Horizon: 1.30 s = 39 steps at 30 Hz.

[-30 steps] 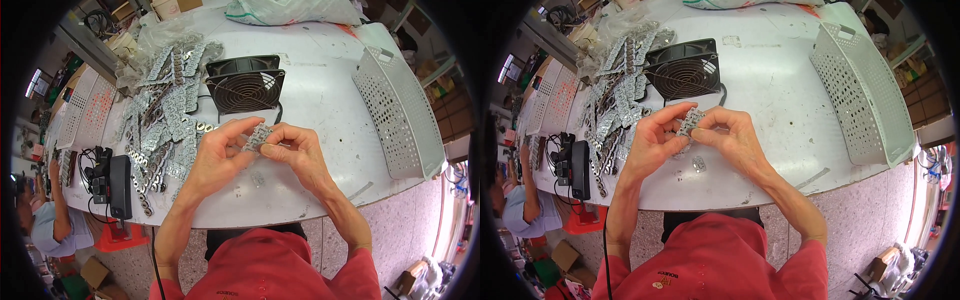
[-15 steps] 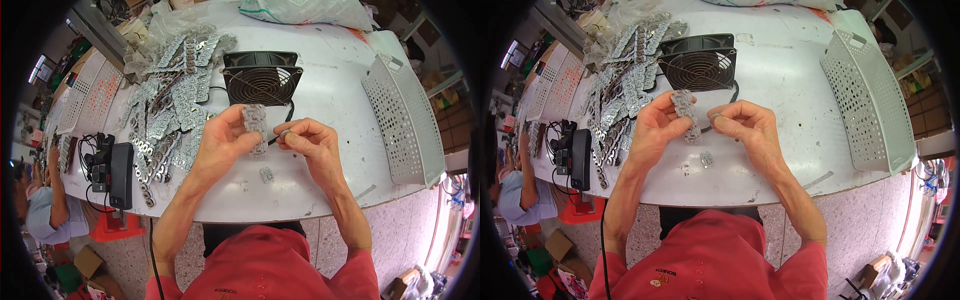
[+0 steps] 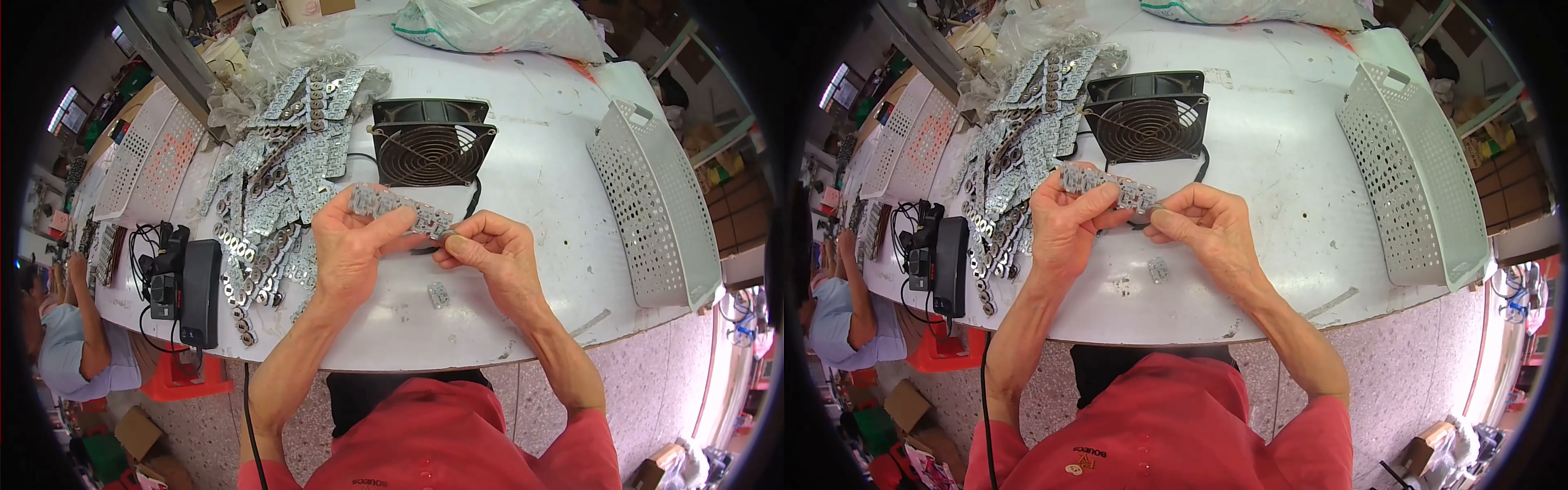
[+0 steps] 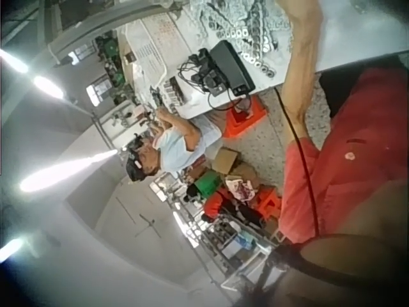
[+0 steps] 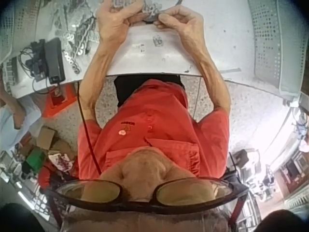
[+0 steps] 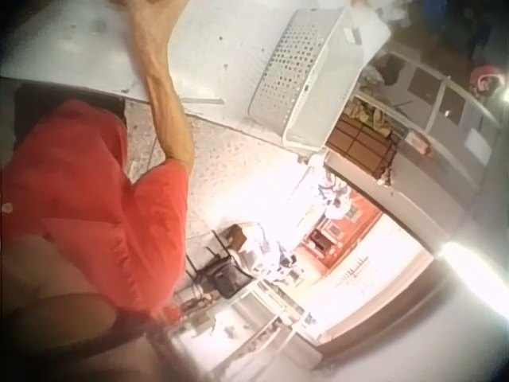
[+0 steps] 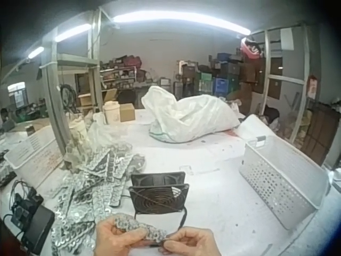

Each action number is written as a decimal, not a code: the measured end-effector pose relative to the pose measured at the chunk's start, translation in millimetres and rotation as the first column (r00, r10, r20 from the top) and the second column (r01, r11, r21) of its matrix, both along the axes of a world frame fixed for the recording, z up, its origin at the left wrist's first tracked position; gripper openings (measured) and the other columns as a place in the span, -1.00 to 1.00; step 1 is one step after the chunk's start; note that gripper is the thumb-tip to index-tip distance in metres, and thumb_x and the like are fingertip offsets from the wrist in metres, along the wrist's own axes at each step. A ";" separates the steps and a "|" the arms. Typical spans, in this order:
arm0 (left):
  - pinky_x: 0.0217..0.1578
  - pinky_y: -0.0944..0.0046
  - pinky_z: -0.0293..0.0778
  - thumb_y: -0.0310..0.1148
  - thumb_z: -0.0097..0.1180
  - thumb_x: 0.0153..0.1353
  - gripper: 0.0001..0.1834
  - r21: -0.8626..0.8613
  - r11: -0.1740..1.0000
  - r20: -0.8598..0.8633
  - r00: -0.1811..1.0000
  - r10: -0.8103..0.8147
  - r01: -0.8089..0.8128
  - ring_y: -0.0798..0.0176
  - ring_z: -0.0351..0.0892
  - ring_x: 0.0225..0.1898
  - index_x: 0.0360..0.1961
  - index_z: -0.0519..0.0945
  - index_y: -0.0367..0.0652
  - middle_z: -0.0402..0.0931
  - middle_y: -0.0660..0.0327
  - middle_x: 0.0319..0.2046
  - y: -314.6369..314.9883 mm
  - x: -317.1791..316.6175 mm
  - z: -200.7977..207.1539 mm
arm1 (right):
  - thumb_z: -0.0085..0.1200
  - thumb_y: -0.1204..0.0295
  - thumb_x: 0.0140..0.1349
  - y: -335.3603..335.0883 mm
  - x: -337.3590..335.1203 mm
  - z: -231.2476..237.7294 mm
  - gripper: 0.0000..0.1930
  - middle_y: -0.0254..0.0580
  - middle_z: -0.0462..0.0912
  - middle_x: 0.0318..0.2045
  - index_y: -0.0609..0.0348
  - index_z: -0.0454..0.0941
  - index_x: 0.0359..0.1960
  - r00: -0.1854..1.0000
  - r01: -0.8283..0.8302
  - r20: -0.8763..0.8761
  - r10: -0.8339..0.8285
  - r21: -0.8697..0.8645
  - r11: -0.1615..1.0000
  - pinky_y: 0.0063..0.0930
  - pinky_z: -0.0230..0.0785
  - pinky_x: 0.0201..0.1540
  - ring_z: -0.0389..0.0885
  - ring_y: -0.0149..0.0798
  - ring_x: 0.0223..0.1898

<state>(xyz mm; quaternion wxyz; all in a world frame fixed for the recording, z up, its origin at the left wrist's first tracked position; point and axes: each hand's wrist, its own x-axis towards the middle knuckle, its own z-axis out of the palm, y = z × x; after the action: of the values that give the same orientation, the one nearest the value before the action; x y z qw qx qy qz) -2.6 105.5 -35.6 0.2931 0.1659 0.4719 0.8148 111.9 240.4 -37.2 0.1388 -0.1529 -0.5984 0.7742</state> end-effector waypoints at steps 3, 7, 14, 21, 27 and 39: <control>-0.30 0.14 0.62 -0.63 0.09 0.03 -0.87 -0.034 0.999 0.031 0.999 -0.009 0.010 0.15 0.59 -0.33 -0.37 0.43 -0.37 0.52 0.07 -0.36 -0.2 2.4 4.2 | 0.12 0.54 0.09 -0.2 -0.4 -0.8 -0.90 -0.13 0.60 -0.45 0.34 0.52 -0.41 1.000 -0.016 0.023 0.017 -0.030 0.999 -0.54 0.50 -0.27 0.61 -0.34 -0.39; -0.25 0.10 0.61 -0.62 0.05 0.03 -0.82 0.006 0.997 0.133 0.988 -0.076 0.075 0.09 0.59 -0.30 -0.29 0.46 -0.44 0.51 0.00 -0.35 0.0 3.5 12.2 | 0.10 0.55 0.10 0.7 0.0 -2.0 -0.91 -0.13 0.60 -0.45 0.34 0.51 -0.41 1.000 0.008 -0.013 -0.009 -0.039 0.999 -0.54 0.50 -0.28 0.61 -0.34 -0.39; -0.26 0.13 0.61 -0.61 0.04 0.03 -0.81 -0.011 0.995 0.115 0.989 -0.098 0.100 0.10 0.58 -0.29 -0.29 0.50 -0.49 0.51 -0.04 -0.32 -1.0 -1.7 1.2 | 0.09 0.54 0.11 3.4 2.3 0.0 -0.90 -0.11 0.60 -0.45 0.35 0.50 -0.40 0.998 0.055 -0.020 -0.057 -0.103 0.993 -0.55 0.50 -0.31 0.61 -0.34 -0.41; -0.29 0.14 0.63 -0.63 0.06 0.02 -0.81 -0.063 0.992 0.115 0.988 -0.104 0.112 0.12 0.59 -0.32 -0.30 0.50 -0.48 0.52 -0.04 -0.35 -2.1 -1.7 0.6 | 0.08 0.52 0.12 6.9 4.0 -0.9 -0.88 -0.08 0.61 -0.44 0.35 0.50 -0.38 1.000 0.017 0.027 -0.015 -0.080 0.997 -0.51 0.51 -0.32 0.61 -0.32 -0.41; -0.30 0.13 0.63 -0.63 0.07 0.01 -0.81 -0.069 0.990 0.120 0.986 -0.115 0.123 0.12 0.59 -0.32 -0.30 0.50 -0.50 0.52 -0.05 -0.35 -0.3 -3.2 -1.1 | 0.08 0.50 0.12 7.6 3.9 -0.1 -0.88 -0.05 0.61 -0.45 0.34 0.50 -0.38 0.997 0.025 0.074 -0.011 -0.190 0.982 -0.49 0.51 -0.32 0.61 -0.31 -0.43; -0.33 0.17 0.63 -0.63 0.11 -0.01 -0.83 -0.123 0.982 0.091 0.987 -0.134 0.144 0.18 0.60 -0.37 -0.34 0.53 -0.47 0.55 -0.01 -0.40 -1.6 -0.5 0.9 | 0.08 0.59 0.09 9.8 3.3 -0.6 -0.93 -0.11 0.60 -0.50 0.36 0.49 -0.40 0.996 -0.052 0.061 0.058 -0.084 0.995 -0.56 0.52 -0.37 0.61 -0.34 -0.47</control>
<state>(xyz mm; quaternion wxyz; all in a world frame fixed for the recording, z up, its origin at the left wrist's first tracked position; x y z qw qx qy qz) -3.1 103.9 -34.7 0.3785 0.1456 0.4984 0.7662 115.2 250.2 -37.8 0.0919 -0.1665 -0.5739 0.7965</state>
